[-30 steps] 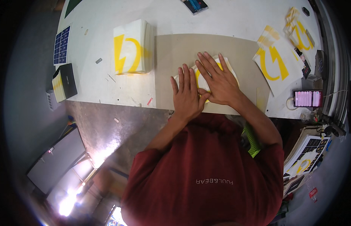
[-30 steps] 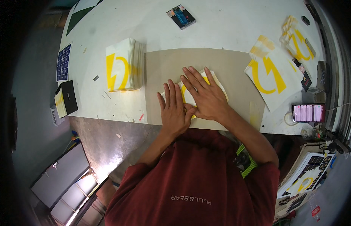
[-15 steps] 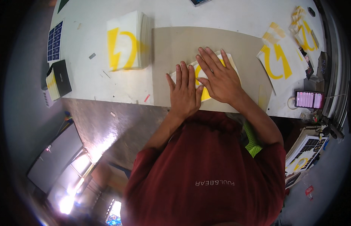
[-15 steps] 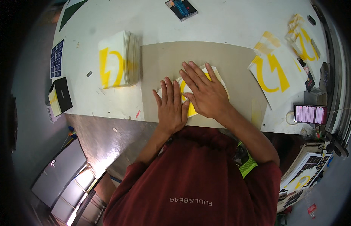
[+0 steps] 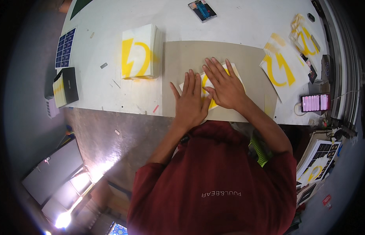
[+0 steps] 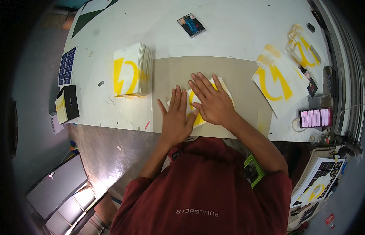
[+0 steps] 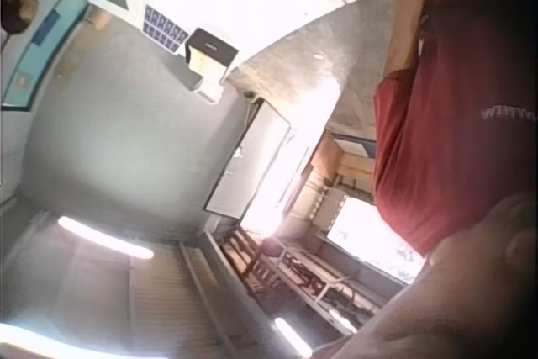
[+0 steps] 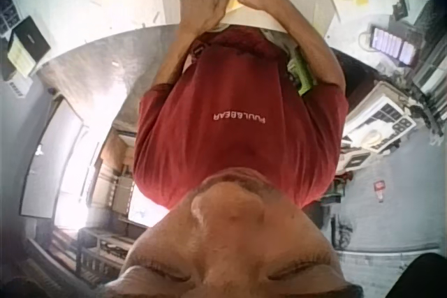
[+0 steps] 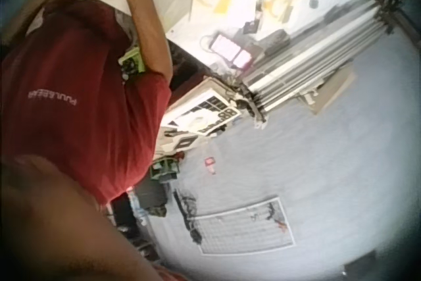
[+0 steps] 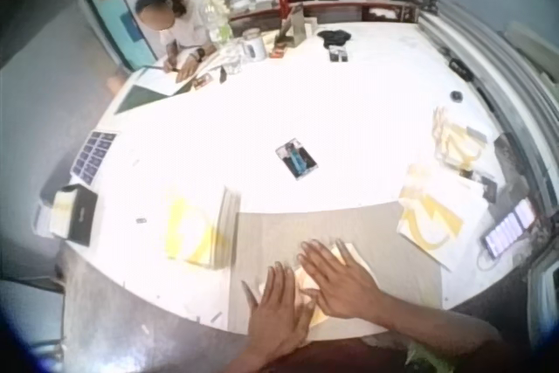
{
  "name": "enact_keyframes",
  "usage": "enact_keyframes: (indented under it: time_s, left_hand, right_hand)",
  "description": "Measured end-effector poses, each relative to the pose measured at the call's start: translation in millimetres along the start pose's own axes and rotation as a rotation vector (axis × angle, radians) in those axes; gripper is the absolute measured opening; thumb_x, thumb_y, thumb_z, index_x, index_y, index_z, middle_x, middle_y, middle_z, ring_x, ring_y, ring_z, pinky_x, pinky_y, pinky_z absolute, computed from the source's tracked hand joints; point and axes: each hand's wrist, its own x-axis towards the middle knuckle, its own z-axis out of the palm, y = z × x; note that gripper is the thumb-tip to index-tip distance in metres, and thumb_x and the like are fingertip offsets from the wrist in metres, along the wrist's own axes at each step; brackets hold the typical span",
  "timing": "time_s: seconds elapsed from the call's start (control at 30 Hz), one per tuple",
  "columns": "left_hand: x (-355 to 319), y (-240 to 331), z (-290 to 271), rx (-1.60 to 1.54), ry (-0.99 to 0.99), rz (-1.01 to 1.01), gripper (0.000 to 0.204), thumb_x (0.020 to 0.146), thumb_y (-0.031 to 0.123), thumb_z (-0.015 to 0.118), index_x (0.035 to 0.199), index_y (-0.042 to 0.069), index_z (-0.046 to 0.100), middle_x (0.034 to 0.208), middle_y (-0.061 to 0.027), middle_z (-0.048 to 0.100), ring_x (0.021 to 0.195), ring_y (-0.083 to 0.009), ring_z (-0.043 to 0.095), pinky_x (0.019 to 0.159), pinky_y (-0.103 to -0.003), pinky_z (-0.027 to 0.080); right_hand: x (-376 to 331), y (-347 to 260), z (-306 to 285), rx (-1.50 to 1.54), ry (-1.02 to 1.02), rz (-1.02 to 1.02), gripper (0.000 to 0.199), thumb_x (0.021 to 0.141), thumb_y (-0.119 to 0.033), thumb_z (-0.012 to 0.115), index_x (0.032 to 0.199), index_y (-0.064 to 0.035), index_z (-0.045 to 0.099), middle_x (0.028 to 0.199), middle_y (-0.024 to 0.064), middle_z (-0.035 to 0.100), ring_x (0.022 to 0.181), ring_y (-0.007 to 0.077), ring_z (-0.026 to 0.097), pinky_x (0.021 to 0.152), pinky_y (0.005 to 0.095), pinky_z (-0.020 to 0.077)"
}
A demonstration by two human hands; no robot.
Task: The person repeatedly picks up stacks of white paper sheets with yellow markings, aligns them, and places them on a table. The person also briefly handles a black notebook and a phone.
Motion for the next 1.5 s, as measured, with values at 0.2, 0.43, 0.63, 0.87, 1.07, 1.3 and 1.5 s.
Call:
enact_keyframes:
  time_s: [0.2,0.43,0.63,0.87,1.07,1.3,1.5]
  left_hand:
    - [73.7,-21.2,16.3,0.05,0.379,0.055,0.049,0.105,0.031,0.048,0.141,-0.001,0.056,0.149,-0.0263,0.052,0.146,-0.0417,0.042,0.121,-0.068,0.007]
    - [78.9,-30.2,38.5,0.016,0.366,0.01,0.05,0.106,0.029,0.046,0.146,0.0,0.05,0.153,-0.0276,0.046,0.149,-0.0445,0.035,0.121,-0.067,0.01]
    - [79.8,-24.4,36.5,0.131,0.332,-0.014,0.046,0.106,0.025,0.045,0.147,0.005,0.051,0.155,-0.0259,0.045,0.15,-0.0431,0.033,0.122,-0.067,0.009]
    - [79.8,-16.1,27.6,0.345,0.339,-0.022,0.046,0.105,0.027,0.048,0.146,0.006,0.053,0.153,-0.0245,0.048,0.148,-0.045,0.036,0.119,-0.072,0.006]
    - [94.4,33.2,4.9,0.523,0.289,0.058,0.052,0.105,0.035,0.051,0.148,0.007,0.051,0.151,-0.0246,0.05,0.147,-0.0441,0.038,0.119,-0.073,0.006]
    - [117.7,30.9,54.9,0.261,0.324,0.134,0.06,0.107,0.043,0.043,0.155,0.008,0.043,0.158,-0.0269,0.04,0.151,-0.0412,0.031,0.121,-0.068,0.009]
    - [122.5,33.2,53.8,0.148,0.25,0.102,0.059,0.107,0.042,0.042,0.153,0.005,0.043,0.157,-0.0285,0.04,0.151,-0.0436,0.03,0.122,-0.065,0.012]
  right_hand:
    - [-2.4,-2.6,-0.8,-0.033,-0.023,-0.01,0.068,0.105,-0.044,0.045,0.157,-0.0012,0.036,0.167,0.0145,0.029,0.157,0.0296,0.02,0.127,0.0547,0.0111]
    - [-4.5,2.9,-3.6,0.041,-0.038,0.006,0.074,0.101,-0.047,0.05,0.157,0.0001,0.036,0.167,0.0163,0.028,0.157,0.0299,0.019,0.128,0.0534,0.0091]
    - [-25.2,-18.3,-15.5,-0.027,-0.014,0.044,0.074,0.1,-0.047,0.055,0.153,0.0015,0.042,0.165,0.0188,0.033,0.156,0.0325,0.024,0.126,0.055,0.0149]
    - [-82.3,-48.6,-1.2,0.127,0.057,0.149,0.077,0.093,-0.052,0.064,0.148,0.0001,0.051,0.161,0.0213,0.038,0.153,0.0351,0.029,0.125,0.0525,0.0202]
    - [-85.5,-43.6,1.0,0.136,0.053,0.151,0.081,0.088,-0.052,0.07,0.148,-0.0008,0.051,0.162,0.0206,0.037,0.153,0.0345,0.03,0.125,0.0515,0.0205]
    - [-93.6,-45.2,16.0,0.098,-0.007,0.134,0.084,0.09,-0.054,0.063,0.153,-0.0018,0.045,0.163,0.0168,0.038,0.156,0.0306,0.026,0.128,0.0502,0.0096]
    - [-95.8,-44.3,16.4,0.163,0.072,0.127,0.087,0.085,-0.051,0.072,0.151,-0.0006,0.046,0.161,0.0188,0.039,0.155,0.0317,0.027,0.127,0.051,0.016]
